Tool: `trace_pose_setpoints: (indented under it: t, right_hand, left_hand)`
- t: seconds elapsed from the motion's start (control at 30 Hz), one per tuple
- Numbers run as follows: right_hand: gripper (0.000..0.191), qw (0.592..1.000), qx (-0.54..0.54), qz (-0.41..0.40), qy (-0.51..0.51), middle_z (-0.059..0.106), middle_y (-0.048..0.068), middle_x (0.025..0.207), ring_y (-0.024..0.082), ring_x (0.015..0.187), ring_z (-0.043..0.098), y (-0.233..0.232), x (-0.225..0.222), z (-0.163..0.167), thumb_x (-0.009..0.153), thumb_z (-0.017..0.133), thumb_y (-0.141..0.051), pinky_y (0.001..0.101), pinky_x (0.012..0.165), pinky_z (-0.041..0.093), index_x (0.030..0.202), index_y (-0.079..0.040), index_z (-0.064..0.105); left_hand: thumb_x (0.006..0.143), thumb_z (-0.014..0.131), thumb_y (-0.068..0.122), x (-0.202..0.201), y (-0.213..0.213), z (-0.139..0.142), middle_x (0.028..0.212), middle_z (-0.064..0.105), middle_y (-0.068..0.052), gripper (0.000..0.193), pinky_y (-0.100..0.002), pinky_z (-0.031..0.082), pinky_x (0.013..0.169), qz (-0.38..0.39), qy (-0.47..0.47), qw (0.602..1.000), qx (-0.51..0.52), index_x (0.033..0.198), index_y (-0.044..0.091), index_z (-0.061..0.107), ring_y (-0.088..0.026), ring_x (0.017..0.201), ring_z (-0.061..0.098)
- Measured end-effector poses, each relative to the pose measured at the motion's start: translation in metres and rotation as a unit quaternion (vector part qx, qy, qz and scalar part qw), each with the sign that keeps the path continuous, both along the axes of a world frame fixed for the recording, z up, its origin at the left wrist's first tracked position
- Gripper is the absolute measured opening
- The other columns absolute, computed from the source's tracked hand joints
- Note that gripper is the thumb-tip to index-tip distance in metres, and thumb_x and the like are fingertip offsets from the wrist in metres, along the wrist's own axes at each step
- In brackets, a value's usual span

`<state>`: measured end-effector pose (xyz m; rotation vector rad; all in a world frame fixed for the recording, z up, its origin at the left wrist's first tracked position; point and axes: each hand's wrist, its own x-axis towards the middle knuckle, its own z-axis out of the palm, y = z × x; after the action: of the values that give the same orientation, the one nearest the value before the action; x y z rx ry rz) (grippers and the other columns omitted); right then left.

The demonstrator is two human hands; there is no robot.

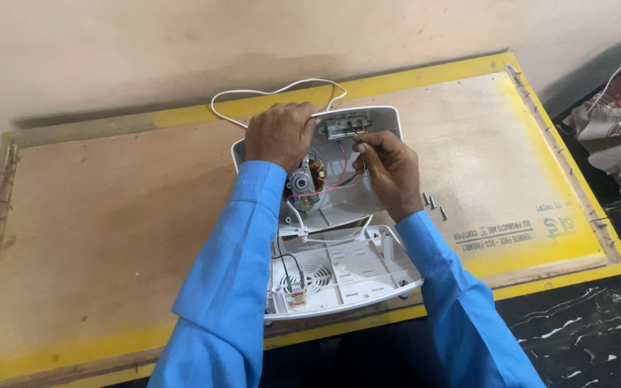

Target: The person services a small white electric fan heater with its casing open, routing and connecting internal wires by hand between the motor, fan and terminal block, and repositioning the base cover while working over a wooden board. A red-handled screwdriver and loose screws lie beside the appliance.

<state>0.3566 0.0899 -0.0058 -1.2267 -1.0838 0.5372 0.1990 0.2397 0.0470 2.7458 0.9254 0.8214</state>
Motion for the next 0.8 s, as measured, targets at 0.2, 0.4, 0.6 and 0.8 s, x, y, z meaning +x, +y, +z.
trace_pose_setpoints:
  t: [0.2, 0.4, 0.6, 0.8]
  right_hand:
    - [0.010, 1.000, -0.002, -0.005, -0.012, 0.071, 0.005, 0.091, 0.008, 0.078, 0.068, 0.0014, 0.0004, 0.0004, 0.103, 0.064, -0.001, 0.0233, 0.069, 0.058, 0.112, 0.002, 0.067]
    - [0.009, 1.000, -0.008, -0.004, 0.006, 0.071, 0.004, 0.091, 0.008, 0.078, 0.069, 0.0024, 0.0016, -0.0021, 0.101, 0.066, -0.001, 0.0230, 0.068, 0.058, 0.110, 0.002, 0.065]
    - [0.011, 1.000, -0.007, 0.002, 0.013, 0.071, 0.004, 0.094, 0.007, 0.081, 0.068, 0.0027, 0.0020, -0.0026, 0.099, 0.069, -0.002, 0.0227, 0.071, 0.060, 0.108, 0.001, 0.064]
    - [0.009, 1.000, -0.020, -0.011, -0.005, 0.071, 0.003, 0.091, 0.007, 0.079, 0.069, 0.0023, 0.0016, 0.0010, 0.100, 0.069, -0.004, 0.0225, 0.069, 0.059, 0.107, 0.000, 0.064]
  left_hand:
    - [0.093, 0.068, 0.029, 0.0008, -0.0001, 0.0026, 0.088, 0.072, -0.011, 0.019, -0.053, 0.052, 0.073, -0.002, -0.004, 1.000, -0.001, 0.091, 0.010, 0.070, -0.035, 0.088, 0.068]
    - [0.093, 0.068, 0.029, 0.0006, -0.0011, 0.0041, 0.088, 0.072, -0.011, 0.019, -0.053, 0.052, 0.073, 0.002, 0.001, 1.000, -0.006, 0.090, 0.010, 0.069, -0.035, 0.088, 0.068]
    - [0.093, 0.068, 0.029, 0.0016, -0.0004, 0.0036, 0.088, 0.072, -0.011, 0.019, -0.053, 0.052, 0.073, 0.005, 0.001, 1.000, 0.000, 0.089, 0.010, 0.068, -0.035, 0.088, 0.068]
    - [0.092, 0.069, 0.028, 0.0027, -0.0003, 0.0027, 0.087, 0.072, -0.011, 0.019, -0.053, 0.052, 0.074, 0.006, -0.004, 1.000, 0.001, 0.088, 0.010, 0.068, -0.035, 0.088, 0.068]
